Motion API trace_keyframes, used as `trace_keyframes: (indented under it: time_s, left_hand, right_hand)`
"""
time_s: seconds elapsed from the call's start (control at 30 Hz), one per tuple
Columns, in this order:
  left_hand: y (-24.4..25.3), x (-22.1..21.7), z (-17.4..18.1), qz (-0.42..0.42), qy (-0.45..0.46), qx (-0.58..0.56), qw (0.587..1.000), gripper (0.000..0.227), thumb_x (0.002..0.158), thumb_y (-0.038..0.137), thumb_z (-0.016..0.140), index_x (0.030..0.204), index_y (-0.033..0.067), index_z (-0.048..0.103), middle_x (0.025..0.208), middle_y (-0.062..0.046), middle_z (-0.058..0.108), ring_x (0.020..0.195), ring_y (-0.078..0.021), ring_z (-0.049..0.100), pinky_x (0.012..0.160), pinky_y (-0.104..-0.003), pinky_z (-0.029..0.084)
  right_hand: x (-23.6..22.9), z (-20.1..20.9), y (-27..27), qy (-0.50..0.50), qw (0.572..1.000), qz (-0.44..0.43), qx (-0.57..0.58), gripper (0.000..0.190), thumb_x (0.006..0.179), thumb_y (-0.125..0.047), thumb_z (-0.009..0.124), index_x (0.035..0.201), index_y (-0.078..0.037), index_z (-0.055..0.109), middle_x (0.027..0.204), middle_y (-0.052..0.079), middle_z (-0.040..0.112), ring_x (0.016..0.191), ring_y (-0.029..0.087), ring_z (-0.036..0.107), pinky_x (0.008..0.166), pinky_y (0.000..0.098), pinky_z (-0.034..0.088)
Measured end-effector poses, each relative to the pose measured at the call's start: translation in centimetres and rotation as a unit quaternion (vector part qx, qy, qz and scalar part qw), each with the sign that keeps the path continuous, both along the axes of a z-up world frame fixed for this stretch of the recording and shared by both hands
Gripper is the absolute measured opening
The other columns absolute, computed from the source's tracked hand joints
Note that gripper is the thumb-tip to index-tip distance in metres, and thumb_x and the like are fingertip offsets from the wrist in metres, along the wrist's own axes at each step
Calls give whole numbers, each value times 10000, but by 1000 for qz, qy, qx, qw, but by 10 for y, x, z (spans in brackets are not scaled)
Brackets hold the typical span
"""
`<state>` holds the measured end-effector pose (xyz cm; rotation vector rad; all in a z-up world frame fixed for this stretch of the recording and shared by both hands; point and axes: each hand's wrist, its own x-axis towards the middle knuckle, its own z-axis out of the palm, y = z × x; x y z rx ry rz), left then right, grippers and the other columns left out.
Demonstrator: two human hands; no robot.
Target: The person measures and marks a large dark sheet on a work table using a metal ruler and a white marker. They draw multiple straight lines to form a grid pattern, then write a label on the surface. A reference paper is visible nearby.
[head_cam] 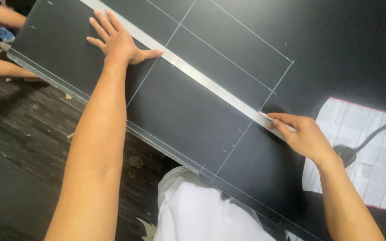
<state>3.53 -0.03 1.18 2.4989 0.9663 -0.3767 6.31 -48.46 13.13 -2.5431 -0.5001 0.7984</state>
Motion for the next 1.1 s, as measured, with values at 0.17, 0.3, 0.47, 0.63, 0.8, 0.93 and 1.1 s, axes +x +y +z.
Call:
trace_keyframes:
  time_s: [0.17, 0.3, 0.47, 0.63, 0.8, 0.93, 1.1]
  left_hand:
    - [-3, -5, 0, 8, 16, -10, 1000, 1754, 490, 808, 861, 1581, -113, -159, 1664, -377, -180, 1565, -476, -207, 1197, -772, -56]
    - [3, -16, -7, 15, 4, -22, 1000, 1765, 484, 835, 843, 1593, -91, -171, 1635, -404, -246, 1540, -468, -273, 1189, -756, -104]
    - [11, -56, -9, -2, 55, 6, 998, 1758, 517, 844, 834, 1620, -114, -144, 1640, -440, -234, 1546, -501, -286, 1202, -761, -130]
    - [15, -88, -12, 34, 22, -14, 999, 1763, 465, 823, 850, 1620, -29, -175, 1660, -343, -233, 1556, -446, -258, 1198, -740, -116]
    - [16, -92, -18, 41, -4, -2, 999, 1744, 473, 813, 871, 1628, -9, -145, 1687, -308, -209, 1558, -468, -231, 1173, -785, -73]
    - [10, -89, -14, 45, -1, -19, 999, 1736, 460, 792, 883, 1623, 9, -142, 1694, -270, -201, 1547, -468, -235, 1148, -802, -71]
    - [6, -85, -5, 53, -18, -40, 998, 1722, 448, 751, 901, 1629, 37, -129, 1710, -235, -192, 1536, -489, -246, 1121, -829, -75]
  right_hand:
    - [-30, -16, -12, -70, 990, -49, 112, 334, 1018, -248, 593, 1324, -168, 703, 1129, 64, 772, 1041, 240, 691, 945, 358, 512]
    - [-61, -53, -23, -241, 957, -28, 156, 299, 959, -150, 739, 1257, -122, 729, 1192, 121, 725, 1119, 273, 643, 961, 359, 515]
    - [-107, -77, -25, -292, 938, -42, 182, 356, 864, -72, 827, 1210, -126, 764, 1105, 80, 724, 1012, 245, 624, 898, 339, 507]
    - [-117, -81, -20, -312, 927, -6, 208, 319, 846, -24, 822, 1154, -81, 764, 1139, 46, 771, 980, 211, 624, 884, 339, 478]
    - [-120, -79, -15, -337, 914, 19, 223, 286, 871, -7, 799, 1146, -77, 761, 1157, 37, 761, 985, 205, 635, 915, 341, 475]
    - [-124, -76, -14, -346, 913, 33, 212, 275, 879, -5, 791, 1142, -78, 759, 1147, 37, 765, 972, 209, 640, 881, 337, 458]
    - [-126, -78, -13, -349, 913, 42, 206, 277, 884, 10, 780, 1143, -82, 753, 1145, 32, 765, 971, 205, 639, 880, 332, 446]
